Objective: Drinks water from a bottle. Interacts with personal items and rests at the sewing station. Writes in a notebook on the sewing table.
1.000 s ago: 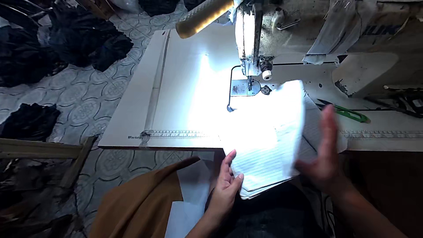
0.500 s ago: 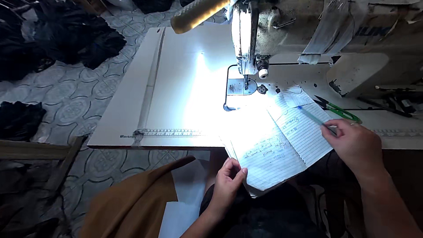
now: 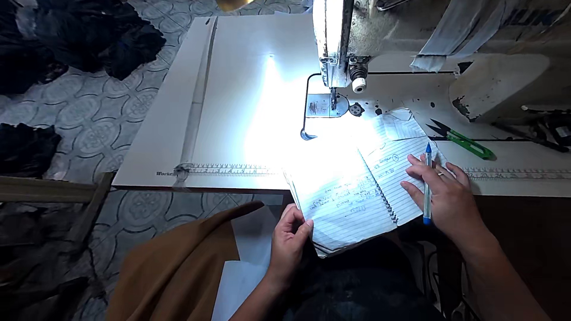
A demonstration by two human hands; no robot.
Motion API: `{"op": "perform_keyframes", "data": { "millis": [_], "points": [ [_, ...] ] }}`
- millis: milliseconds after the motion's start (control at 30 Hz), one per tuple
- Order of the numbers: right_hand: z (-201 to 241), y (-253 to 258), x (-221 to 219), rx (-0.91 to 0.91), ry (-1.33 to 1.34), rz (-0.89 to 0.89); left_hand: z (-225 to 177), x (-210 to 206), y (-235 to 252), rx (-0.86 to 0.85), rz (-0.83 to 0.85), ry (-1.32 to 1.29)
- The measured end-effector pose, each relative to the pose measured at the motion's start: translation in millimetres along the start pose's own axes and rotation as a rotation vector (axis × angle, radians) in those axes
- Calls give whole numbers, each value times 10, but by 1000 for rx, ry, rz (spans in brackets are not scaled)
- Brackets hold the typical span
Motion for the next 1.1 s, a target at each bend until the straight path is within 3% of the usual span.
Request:
{"op": "perform_keyframes", "data": {
  "millis": [200,333,400,500,600,833,1100],
  "points": [
    [-39,3,49,-83,-51,-16,11,153,82,46,-59,-36],
    [-135,2,163,13,47,-256,-47,118,131,59,-28,-155],
    [-67,16,259,120,284,-329,-62,81,144,42,-17,-169],
    [128,141,187,202,890,-162,-52,45,154,27,-14,-176],
    [193,304,-64,-6,1215,-70,-43,14,175,1,-37,-190],
    [108,394,-135,-13,1084,12,40,25,166,-91,88,-211],
    [114,404,-147,88,983,85,166,97,174,-23,166,-166]
  ]
}}
Point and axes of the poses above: each hand's wrist, its own y-axis towards the middle knuckle, its own x-axis out of the back of the hand, z = x × y, the point moved 3 cm from there along y, towards the middle knuckle, and after that the axes turned 11 degrees about z, right-handed, at the moved point
